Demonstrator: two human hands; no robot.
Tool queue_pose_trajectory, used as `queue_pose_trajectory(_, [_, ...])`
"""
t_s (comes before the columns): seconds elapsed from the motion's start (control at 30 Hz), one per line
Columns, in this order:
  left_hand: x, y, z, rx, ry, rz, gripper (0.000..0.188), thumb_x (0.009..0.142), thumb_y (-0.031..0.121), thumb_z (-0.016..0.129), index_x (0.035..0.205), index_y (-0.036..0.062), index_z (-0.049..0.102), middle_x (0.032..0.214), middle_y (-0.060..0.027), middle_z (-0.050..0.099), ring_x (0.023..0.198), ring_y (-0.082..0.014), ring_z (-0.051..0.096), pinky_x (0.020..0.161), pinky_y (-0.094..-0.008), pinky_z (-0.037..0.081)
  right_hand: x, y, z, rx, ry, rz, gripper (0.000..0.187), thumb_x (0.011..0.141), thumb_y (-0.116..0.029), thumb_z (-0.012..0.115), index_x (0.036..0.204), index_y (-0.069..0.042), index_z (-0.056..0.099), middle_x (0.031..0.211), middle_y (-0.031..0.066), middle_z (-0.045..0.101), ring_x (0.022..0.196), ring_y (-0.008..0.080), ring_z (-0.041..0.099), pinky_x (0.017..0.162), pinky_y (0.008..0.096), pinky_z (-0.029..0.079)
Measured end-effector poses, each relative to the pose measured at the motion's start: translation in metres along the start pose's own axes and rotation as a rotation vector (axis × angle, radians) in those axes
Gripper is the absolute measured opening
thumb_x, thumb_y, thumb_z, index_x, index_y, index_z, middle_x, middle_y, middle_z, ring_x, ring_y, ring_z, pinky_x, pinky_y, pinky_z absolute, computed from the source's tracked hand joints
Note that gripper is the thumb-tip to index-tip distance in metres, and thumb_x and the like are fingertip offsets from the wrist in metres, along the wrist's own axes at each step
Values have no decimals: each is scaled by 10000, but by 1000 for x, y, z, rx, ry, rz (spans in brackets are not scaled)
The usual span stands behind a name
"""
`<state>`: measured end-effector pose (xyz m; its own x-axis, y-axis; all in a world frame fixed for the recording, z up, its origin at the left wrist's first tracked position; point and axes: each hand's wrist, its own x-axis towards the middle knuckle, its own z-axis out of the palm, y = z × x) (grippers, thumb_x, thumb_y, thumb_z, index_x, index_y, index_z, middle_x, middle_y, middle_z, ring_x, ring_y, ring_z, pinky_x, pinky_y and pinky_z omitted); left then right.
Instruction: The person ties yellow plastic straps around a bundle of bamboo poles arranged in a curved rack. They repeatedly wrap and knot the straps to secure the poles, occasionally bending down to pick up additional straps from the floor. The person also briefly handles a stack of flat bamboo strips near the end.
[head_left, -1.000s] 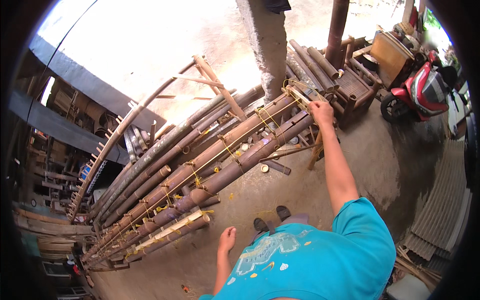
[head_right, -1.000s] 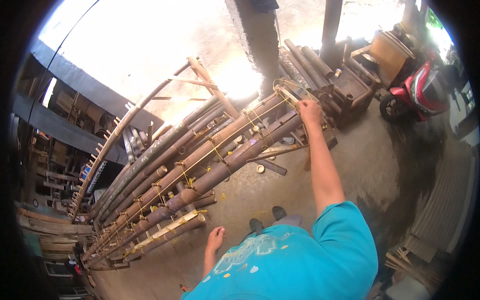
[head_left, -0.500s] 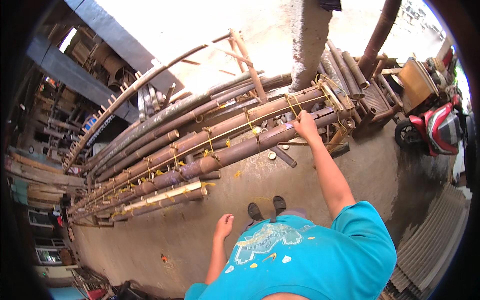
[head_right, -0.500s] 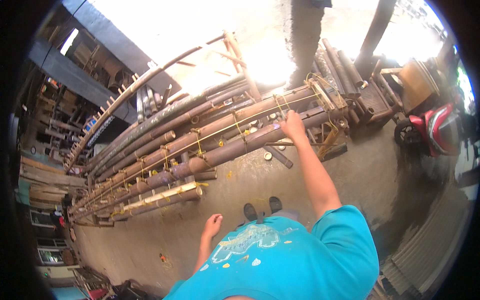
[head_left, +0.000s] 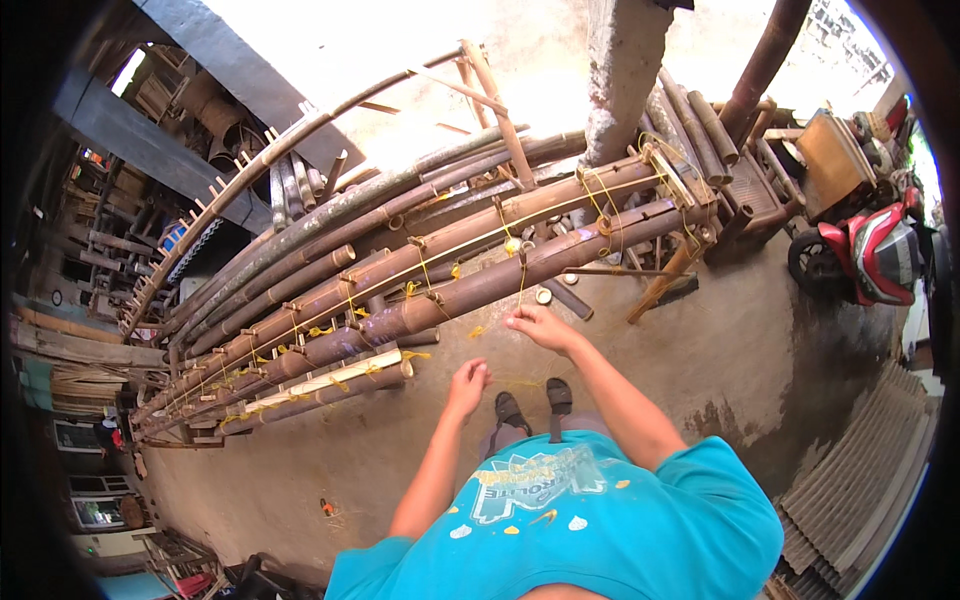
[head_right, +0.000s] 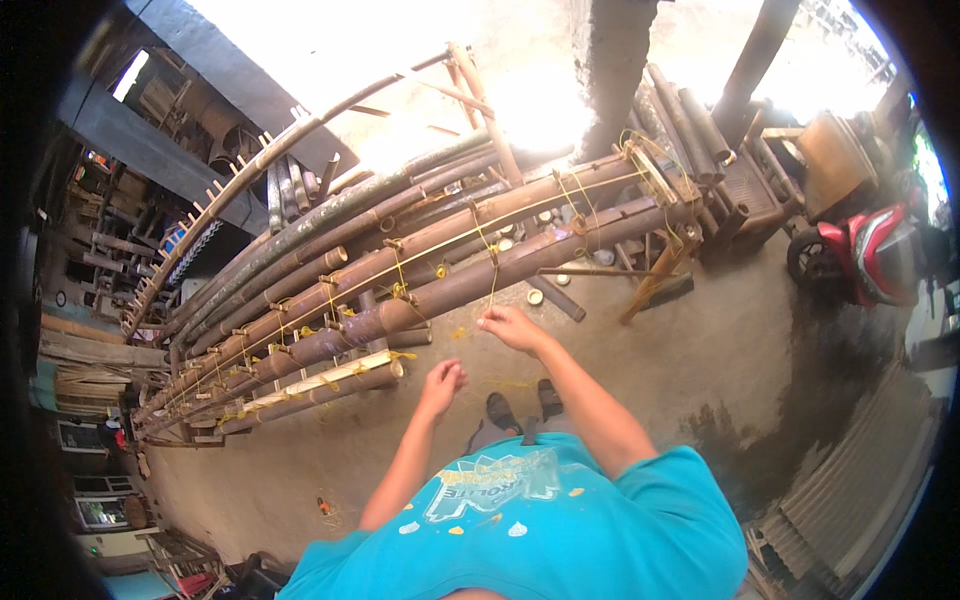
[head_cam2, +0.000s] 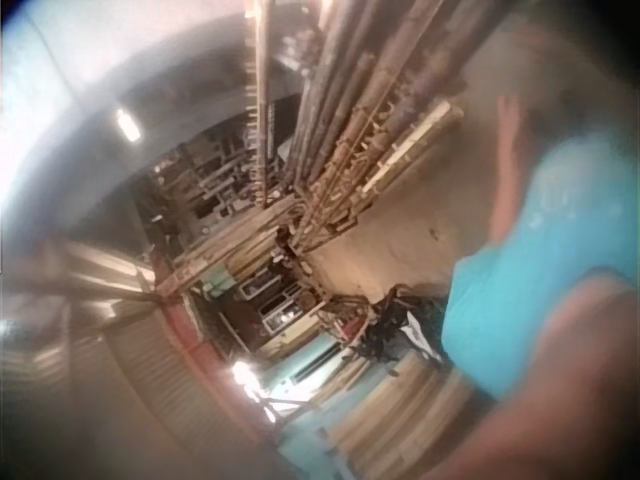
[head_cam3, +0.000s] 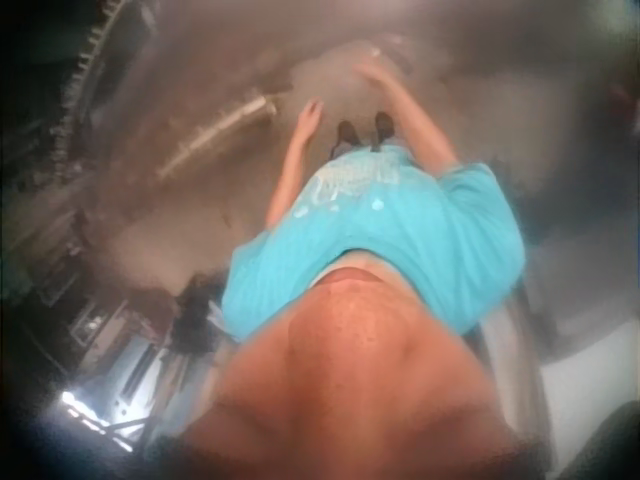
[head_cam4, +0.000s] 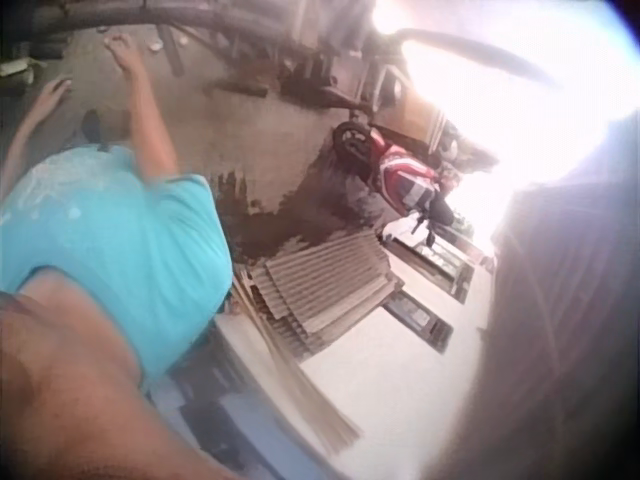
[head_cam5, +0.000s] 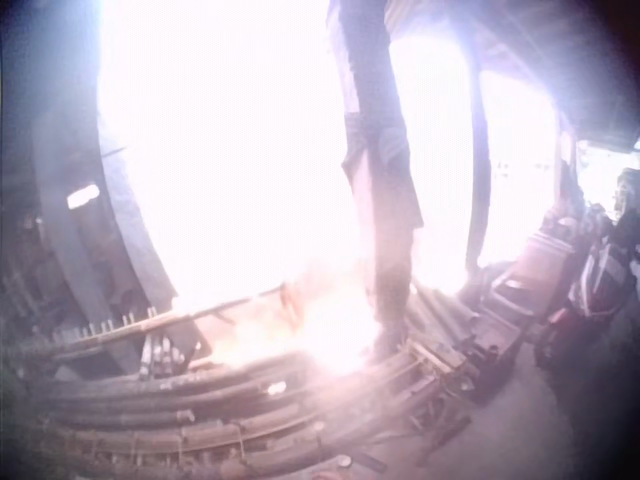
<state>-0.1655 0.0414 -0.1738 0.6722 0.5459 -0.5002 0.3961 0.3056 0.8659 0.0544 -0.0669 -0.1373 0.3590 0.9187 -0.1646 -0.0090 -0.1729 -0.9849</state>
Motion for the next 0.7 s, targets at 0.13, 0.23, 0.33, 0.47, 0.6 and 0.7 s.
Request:
queue_pose_trajectory(0.13, [-1,46,47,-286,-204,-213,315,965,235,523,1158,-10,561,932,-111,657,791,-160,643,727,-290,517,-103,-57,32,125,-816,158,258,977,-267,440,981,-63,597,865,37,646,739,135,604,791,317,472])
queue_pose_trajectory(0.23, [-50,83,76,-208,-963,-350,345,962,262,530,1161,-17,567,882,-127,670,721,-169,652,739,-296,522,-165,-25,30,-124,-1038,510,256,980,-225,384,972,-65,585,835,34,630,704,133,599,769,315,487])
queue_pose_trajectory(0.33, [-94,93,83,126,-1239,-371,484,968,349,502,1273,-28,503,953,-141,671,783,-192,669,758,-296,525,-183,-25,-21,0,-635,216,268,982,-240,388,1013,-58,583,861,36,631,759,107,599,757,304,494])
queue_pose_trajectory(0.47, [-95,124,85,-59,-1011,-346,634,974,399,464,1417,11,230,1297,-183,409,1027,-243,589,850,-320,508,-211,-60,-7,174,-610,168,250,973,-245,437,1018,-57,595,893,24,633,803,98,593,724,293,501])
queue_pose_trajectory(0.6, [-90,132,73,-283,-1199,-607,798,966,445,458,1492,77,-17,1496,-198,202,1200,-287,504,919,-363,492,-202,-50,-11,76,-204,271,229,951,-249,456,918,-64,588,749,-6,568,681,74,561,626,247,466])
queue_pose_trajectory(0.7, [-89,116,75,154,-1037,-178,777,963,487,431,1500,115,11,1495,-197,204,1196,-269,504,871,-382,517,-201,-100,-15,153,-190,201,244,956,-271,439,918,-80,586,709,5,563,638,79,561,604,224,442])
